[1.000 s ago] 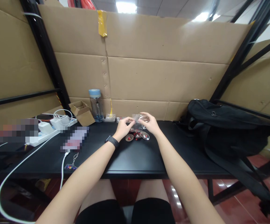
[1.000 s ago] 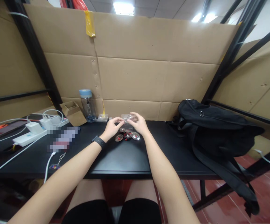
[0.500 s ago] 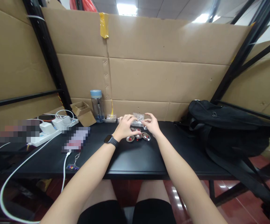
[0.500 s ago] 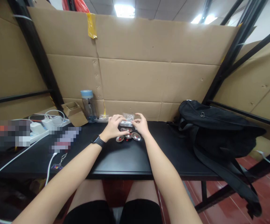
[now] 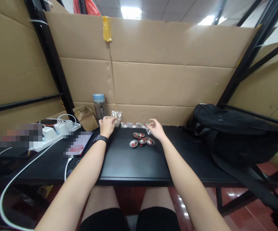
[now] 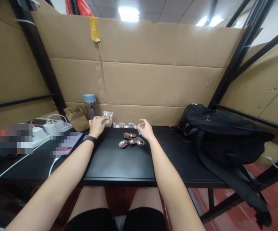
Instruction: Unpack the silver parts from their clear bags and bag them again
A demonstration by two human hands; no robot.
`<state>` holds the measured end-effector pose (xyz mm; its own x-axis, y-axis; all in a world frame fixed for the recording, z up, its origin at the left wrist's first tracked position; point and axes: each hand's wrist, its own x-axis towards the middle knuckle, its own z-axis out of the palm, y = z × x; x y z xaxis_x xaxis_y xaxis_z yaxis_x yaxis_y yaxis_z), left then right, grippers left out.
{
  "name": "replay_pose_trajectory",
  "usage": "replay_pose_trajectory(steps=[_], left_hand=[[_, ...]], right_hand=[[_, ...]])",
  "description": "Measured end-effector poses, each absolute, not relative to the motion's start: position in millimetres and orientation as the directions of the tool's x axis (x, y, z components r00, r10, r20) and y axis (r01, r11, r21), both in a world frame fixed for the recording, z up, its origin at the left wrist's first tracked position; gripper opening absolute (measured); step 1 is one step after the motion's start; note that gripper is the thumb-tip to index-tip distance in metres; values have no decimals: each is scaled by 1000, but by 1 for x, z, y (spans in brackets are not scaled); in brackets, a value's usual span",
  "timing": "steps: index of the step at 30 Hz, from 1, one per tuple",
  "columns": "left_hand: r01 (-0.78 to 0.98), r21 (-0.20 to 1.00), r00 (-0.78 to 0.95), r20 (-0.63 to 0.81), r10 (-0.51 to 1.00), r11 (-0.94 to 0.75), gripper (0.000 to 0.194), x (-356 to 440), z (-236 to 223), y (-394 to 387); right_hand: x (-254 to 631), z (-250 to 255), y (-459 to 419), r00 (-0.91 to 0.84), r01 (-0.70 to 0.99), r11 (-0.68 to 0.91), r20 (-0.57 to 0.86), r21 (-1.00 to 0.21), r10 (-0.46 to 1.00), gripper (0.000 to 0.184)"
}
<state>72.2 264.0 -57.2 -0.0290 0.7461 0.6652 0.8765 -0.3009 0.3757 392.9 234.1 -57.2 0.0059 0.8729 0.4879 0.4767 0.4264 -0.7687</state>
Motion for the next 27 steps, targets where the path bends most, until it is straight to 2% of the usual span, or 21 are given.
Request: replay_pose_trajectory(steps=[2, 4, 7, 10, 13, 17, 21, 27], left_hand=[[891, 386, -37, 583, 812, -237, 33, 57, -66, 272], [906, 384, -42, 498, 866, -177, 38, 50, -73, 276], [923, 369, -42, 377, 925, -109, 46, 50, -77, 279], [933, 349, -9, 270, 963, -89, 59, 53, -76, 280], [941, 329, 9, 219, 976, -83, 64, 56, -76, 280], [952, 288, 40, 215, 976, -102, 58, 60, -78, 279], [968, 226, 51, 259, 965, -112, 45, 64, -80, 277], [955, 253, 22, 457, 889, -154, 43, 76, -72, 266]], right_hand=[[403, -62, 239, -52, 651, 396, 483, -647, 874, 28], [411, -67, 242, -92, 774, 344, 444, -531, 891, 27], [418, -71, 242, -92, 882, 235, 340, -408, 936, 41], [421, -73, 239, -111, 923, 186, 231, -336, 967, 60], [422, -74, 239, -118, 933, 167, 168, -319, 979, 63], [422, -76, 242, -78, 943, 122, 149, -309, 986, 58], [422, -79, 243, -35, 950, 97, 206, -298, 978, 45], [423, -71, 242, 26, 948, 65, 279, -311, 960, 29]])
